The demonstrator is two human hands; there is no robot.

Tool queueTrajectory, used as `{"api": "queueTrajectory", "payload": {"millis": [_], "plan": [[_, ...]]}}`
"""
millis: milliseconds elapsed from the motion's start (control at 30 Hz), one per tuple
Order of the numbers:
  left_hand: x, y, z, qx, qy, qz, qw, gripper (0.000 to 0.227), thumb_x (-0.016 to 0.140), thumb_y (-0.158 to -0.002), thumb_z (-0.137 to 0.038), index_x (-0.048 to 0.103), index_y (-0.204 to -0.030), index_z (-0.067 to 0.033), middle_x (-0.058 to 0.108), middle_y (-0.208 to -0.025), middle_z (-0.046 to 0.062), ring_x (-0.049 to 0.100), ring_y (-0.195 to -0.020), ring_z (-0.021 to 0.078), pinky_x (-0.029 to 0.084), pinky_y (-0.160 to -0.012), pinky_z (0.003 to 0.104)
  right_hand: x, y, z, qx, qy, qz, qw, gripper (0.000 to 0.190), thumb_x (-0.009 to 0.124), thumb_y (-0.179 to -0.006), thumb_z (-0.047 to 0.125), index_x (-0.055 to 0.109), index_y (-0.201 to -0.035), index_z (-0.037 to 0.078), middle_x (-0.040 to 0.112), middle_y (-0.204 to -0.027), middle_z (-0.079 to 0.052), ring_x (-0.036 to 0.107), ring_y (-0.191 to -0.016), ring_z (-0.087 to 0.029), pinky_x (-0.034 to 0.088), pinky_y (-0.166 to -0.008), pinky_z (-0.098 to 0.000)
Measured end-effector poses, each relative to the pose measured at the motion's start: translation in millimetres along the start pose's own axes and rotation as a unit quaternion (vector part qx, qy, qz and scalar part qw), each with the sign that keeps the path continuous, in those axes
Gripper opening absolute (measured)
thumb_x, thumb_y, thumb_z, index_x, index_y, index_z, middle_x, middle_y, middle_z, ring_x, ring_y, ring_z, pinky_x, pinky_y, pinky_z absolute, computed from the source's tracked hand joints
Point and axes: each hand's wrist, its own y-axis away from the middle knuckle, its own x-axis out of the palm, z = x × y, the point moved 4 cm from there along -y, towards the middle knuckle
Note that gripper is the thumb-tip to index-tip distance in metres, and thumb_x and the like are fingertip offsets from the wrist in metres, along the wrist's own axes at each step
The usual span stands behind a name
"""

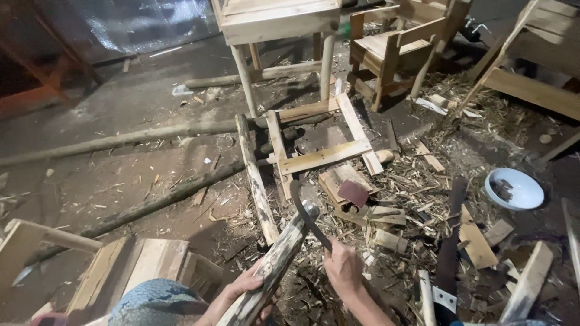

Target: Peeling bark from a wooden branch using a curved blade tool in a woodworking area.

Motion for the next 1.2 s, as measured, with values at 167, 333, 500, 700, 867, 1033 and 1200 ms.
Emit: {"api": "queueTrajectory", "payload": {"millis": [167,333,500,700,867,1033,1200], "plan": [[-4,0,8,-0.013,0.000,0.004,1.000,0.074,0.051,-0.079,-0.016,0.024,-0.148,-0.0158,0.056,-0.086,0.018,0.060,-0.056,0.0223,0.049,-0.041,0.023,18,-1,-7,-0.012,-0.027,0.029,0.999,0.023,0.061,-0.076,-0.004,0.063,-0.099,0.000,0.061,-0.050,-0.005,0.048,-0.032,-0.011,0.032,-0.023,-0.0220],[-241,-108,92,0.025,-0.194,0.154,0.969,0.096,0.075,-0.077,-0.038,0.010,-0.145,-0.0175,0.049,-0.126,0.027,0.063,-0.097,0.0328,0.055,-0.087,0.047,18,-18,-16,0.011,0.049,0.096,0.994,0.024,0.041,-0.094,0.003,0.057,-0.076,0.001,0.046,-0.049,0.001,0.037,-0.033,-0.006,0.028,-0.026,-0.0185],[-182,-50,69,0.056,-0.209,0.189,0.958,0.085,0.065,-0.084,-0.037,0.013,-0.147,-0.0131,0.036,-0.136,0.017,0.045,-0.117,0.0273,0.039,-0.096,0.039,20,-27,-37,0.028,0.015,0.008,0.999,0.017,0.047,-0.085,-0.006,0.061,-0.095,-0.005,0.056,-0.049,-0.006,0.049,-0.035,-0.011,0.036,-0.027,-0.0189],[-49,1,28,0.003,0.060,0.159,0.985,0.077,0.054,-0.081,-0.015,0.017,-0.148,-0.0124,0.050,-0.112,0.020,0.062,-0.071,0.0242,0.053,-0.057,0.028,-8,-25,2,0.044,-0.021,0.011,0.999,0.015,0.058,-0.083,0.000,0.065,-0.096,-0.001,0.063,-0.053,-0.009,0.045,-0.031,-0.012,0.029,-0.026,-0.0245],[-17,17,-9,0.047,0.105,0.089,0.989,0.057,0.042,-0.089,-0.027,0.030,-0.141,-0.0055,0.060,-0.089,0.018,0.060,-0.059,0.0190,0.051,-0.044,0.023,0,-20,6,0.034,-0.012,0.052,0.998,0.020,0.061,-0.084,0.004,0.064,-0.103,-0.001,0.066,-0.056,-0.011,0.051,-0.031,-0.013,0.036,-0.024,-0.0225],[-29,-3,-34,0.035,0.190,0.084,0.978,0.044,0.040,-0.095,-0.033,0.048,-0.121,0.0022,0.060,-0.093,0.022,0.063,-0.079,0.0300,0.057,-0.058,0.032,-17,-23,12,0.013,-0.040,0.023,0.999,0.018,0.059,-0.087,0.011,0.066,-0.101,0.001,0.059,-0.046,-0.004,0.043,-0.028,-0.008,0.029,-0.024,-0.0211],[-20,-26,-35,0.018,0.213,0.135,0.968,0.047,0.037,-0.097,-0.032,0.039,-0.129,0.0022,0.056,-0.101,0.024,0.062,-0.080,0.0310,0.060,-0.058,0.037,-22,-31,10,-0.017,-0.054,0.009,0.998,0.019,0.059,-0.088,0.010,0.065,-0.099,-0.004,0.060,-0.047,-0.006,0.042,-0.026,-0.008,0.028,-0.021,-0.0208]]}}
